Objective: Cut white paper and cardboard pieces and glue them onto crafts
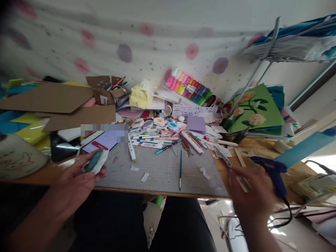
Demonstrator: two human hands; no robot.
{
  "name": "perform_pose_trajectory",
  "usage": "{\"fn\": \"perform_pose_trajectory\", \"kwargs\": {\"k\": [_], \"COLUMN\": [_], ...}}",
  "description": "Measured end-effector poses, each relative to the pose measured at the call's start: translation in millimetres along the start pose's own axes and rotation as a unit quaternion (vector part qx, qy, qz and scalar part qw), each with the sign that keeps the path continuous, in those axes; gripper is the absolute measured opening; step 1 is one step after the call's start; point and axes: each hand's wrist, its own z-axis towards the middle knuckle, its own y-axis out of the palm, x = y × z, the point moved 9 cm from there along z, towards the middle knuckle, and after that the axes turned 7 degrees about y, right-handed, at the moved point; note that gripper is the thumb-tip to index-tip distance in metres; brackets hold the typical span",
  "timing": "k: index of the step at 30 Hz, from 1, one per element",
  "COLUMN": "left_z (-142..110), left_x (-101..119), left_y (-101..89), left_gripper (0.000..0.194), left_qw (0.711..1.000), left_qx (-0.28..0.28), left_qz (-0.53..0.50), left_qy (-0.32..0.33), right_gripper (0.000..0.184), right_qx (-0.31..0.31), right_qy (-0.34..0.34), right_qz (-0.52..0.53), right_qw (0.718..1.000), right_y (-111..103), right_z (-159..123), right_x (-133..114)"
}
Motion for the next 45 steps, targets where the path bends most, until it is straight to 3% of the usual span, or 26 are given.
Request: {"fn": "perform_pose_trajectory", "kwargs": {"k": [1,3,5,7,11,14,16,20,24,27,29,31,35,39,42,45], "left_z": [-2,-10,-18,-25,-32,-34,-35,-42,-48,-52,-54,-55,-57,-59,-60,-62], "left_x": [-3,-8,-12,-16,-21,-24,-26,-31,-36,-38,-39,-39,-40,-40,-40,-39], "left_y": [3.6,13.2,22.4,28.0,29.5,31.2,36.2,54.2,66.5,72.2,75.3,77.4,82.6,85.7,87.3,88.1], "left_gripper": [0.053,0.052,0.051,0.052,0.055,0.053,0.053,0.055,0.055,0.057,0.059,0.060,0.062,0.062,0.063,0.062], "left_qw": [1.000,0.997,0.993,0.987,0.976,0.968,0.964,0.957,0.961,0.964,0.965,0.965,0.965,0.966,0.966,0.967], "left_qx": [-0.014,-0.046,-0.073,-0.091,-0.113,-0.133,-0.146,-0.176,-0.175,-0.176,-0.182,-0.184,-0.195,-0.199,-0.203,-0.204], "left_qz": [-0.016,-0.054,-0.088,-0.117,-0.167,-0.187,-0.196,-0.192,-0.167,-0.148,-0.140,-0.133,-0.120,-0.109,-0.104,-0.098], "left_qy": [-0.009,-0.026,-0.042,-0.059,-0.083,-0.099,-0.107,-0.125,-0.132,-0.132,-0.130,-0.128,-0.128,-0.127,-0.125,-0.119], "right_gripper": [0.007,0.020,0.035,0.045,0.033,0.018,0.016,0.015,0.024,0.010,0.019,0.029,0.033,0.029,0.021,0.013], "right_qx": [-0.091,-0.303,-0.415,-0.469,-0.455,-0.413,-0.411,-0.467,-0.484,-0.492,-0.485,-0.477,-0.473,-0.478,-0.479,-0.466], "right_qy": [-0.064,-0.152,-0.166,-0.160,-0.161,-0.160,-0.129,0.005,0.090,0.223,0.302,0.332,0.333,0.306,0.275,0.227], "right_qz": [0.053,0.132,0.129,0.101,0.102,0.175,0.254,0.422,0.507,0.545,0.564,0.579,0.590,0.585,0.558,0.513], "right_qw": [0.992,0.932,0.885,0.863,0.870,0.879,0.866,0.778,0.708,0.641,0.596,0.572,0.564,0.579,0.620,0.684], "right_y": [24,74,107,129,139,128,119,106,97,109,116,120,118,114,111,106], "right_z": [-11,-41,-62,-75,-84,-82,-77,-63,-55,-64,-72,-76,-73,-69,-67,-61], "right_x": [-44,-123,-168,-187,-188,-187,-190,-197,-205,-197,-190,-187,-185,-185,-182,-180]}}
